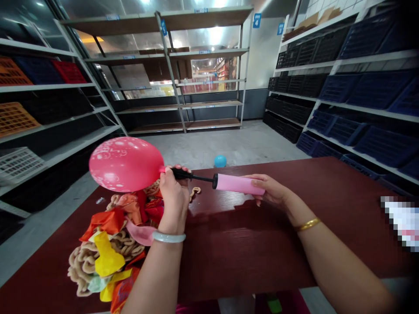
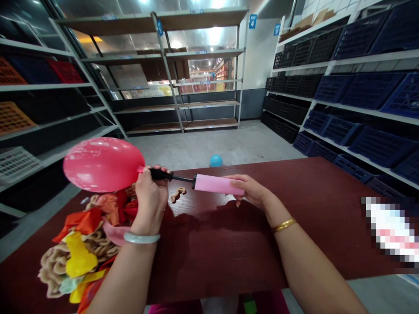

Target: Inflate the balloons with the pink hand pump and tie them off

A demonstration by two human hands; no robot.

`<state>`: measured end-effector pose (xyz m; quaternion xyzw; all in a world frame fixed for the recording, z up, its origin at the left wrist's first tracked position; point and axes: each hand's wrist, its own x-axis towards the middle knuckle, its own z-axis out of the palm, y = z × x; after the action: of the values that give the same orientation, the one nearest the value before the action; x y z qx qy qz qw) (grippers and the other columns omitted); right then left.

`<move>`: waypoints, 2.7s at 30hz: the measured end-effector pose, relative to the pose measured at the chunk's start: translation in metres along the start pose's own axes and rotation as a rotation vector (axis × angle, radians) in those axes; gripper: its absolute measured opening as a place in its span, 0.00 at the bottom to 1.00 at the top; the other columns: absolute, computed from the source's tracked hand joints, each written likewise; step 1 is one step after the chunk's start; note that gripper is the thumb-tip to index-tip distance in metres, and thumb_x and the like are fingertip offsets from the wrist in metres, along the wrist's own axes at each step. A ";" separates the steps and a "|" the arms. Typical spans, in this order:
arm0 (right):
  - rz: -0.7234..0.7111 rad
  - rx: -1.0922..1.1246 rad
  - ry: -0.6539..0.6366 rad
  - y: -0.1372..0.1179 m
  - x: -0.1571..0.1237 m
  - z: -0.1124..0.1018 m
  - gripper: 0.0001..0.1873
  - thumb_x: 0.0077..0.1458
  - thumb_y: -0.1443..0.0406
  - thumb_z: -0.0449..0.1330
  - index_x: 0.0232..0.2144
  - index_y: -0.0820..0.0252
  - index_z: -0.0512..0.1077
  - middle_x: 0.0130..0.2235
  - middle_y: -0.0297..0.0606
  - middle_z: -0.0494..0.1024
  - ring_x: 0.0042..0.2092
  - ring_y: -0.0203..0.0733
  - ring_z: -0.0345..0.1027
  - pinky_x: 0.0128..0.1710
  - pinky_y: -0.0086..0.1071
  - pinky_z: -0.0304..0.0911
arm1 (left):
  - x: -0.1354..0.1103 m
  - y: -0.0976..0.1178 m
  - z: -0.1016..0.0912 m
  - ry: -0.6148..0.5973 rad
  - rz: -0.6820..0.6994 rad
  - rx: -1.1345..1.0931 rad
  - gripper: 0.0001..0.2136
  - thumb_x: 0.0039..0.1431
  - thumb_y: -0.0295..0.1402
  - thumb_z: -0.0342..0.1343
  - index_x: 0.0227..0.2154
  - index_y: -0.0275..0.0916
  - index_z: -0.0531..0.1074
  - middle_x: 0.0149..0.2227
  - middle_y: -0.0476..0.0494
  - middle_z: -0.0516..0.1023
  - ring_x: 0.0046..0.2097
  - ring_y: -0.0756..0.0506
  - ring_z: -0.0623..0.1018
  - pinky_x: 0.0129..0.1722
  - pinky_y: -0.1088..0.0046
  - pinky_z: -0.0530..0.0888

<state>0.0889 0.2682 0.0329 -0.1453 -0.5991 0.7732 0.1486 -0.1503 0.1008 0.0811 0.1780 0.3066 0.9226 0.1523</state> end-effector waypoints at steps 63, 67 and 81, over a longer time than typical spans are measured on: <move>0.061 0.061 -0.230 0.010 0.009 0.019 0.34 0.56 0.56 0.64 0.61 0.61 0.64 0.35 0.42 0.78 0.22 0.32 0.65 0.19 0.29 0.69 | -0.028 -0.020 0.013 -0.041 -0.120 -0.002 0.09 0.58 0.36 0.57 0.34 0.41 0.62 0.30 0.52 0.70 0.30 0.50 0.75 0.35 0.67 0.74; 0.088 0.017 -0.224 0.004 0.004 -0.001 0.36 0.57 0.56 0.62 0.64 0.62 0.60 0.34 0.42 0.78 0.21 0.32 0.64 0.17 0.29 0.69 | -0.015 -0.006 0.005 -0.012 -0.042 0.021 0.07 0.58 0.34 0.56 0.34 0.41 0.62 0.30 0.51 0.70 0.30 0.49 0.75 0.33 0.68 0.73; 0.110 -0.092 -0.007 -0.012 -0.014 -0.033 0.36 0.55 0.57 0.64 0.63 0.63 0.63 0.32 0.46 0.79 0.18 0.32 0.63 0.12 0.25 0.64 | -0.002 0.006 -0.001 0.016 -0.007 -0.050 0.13 0.55 0.37 0.60 0.33 0.41 0.61 0.30 0.52 0.70 0.31 0.50 0.75 0.34 0.69 0.74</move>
<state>0.1160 0.2942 0.0371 -0.1823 -0.6254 0.7525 0.0969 -0.1504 0.0951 0.0834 0.1659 0.2854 0.9307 0.1575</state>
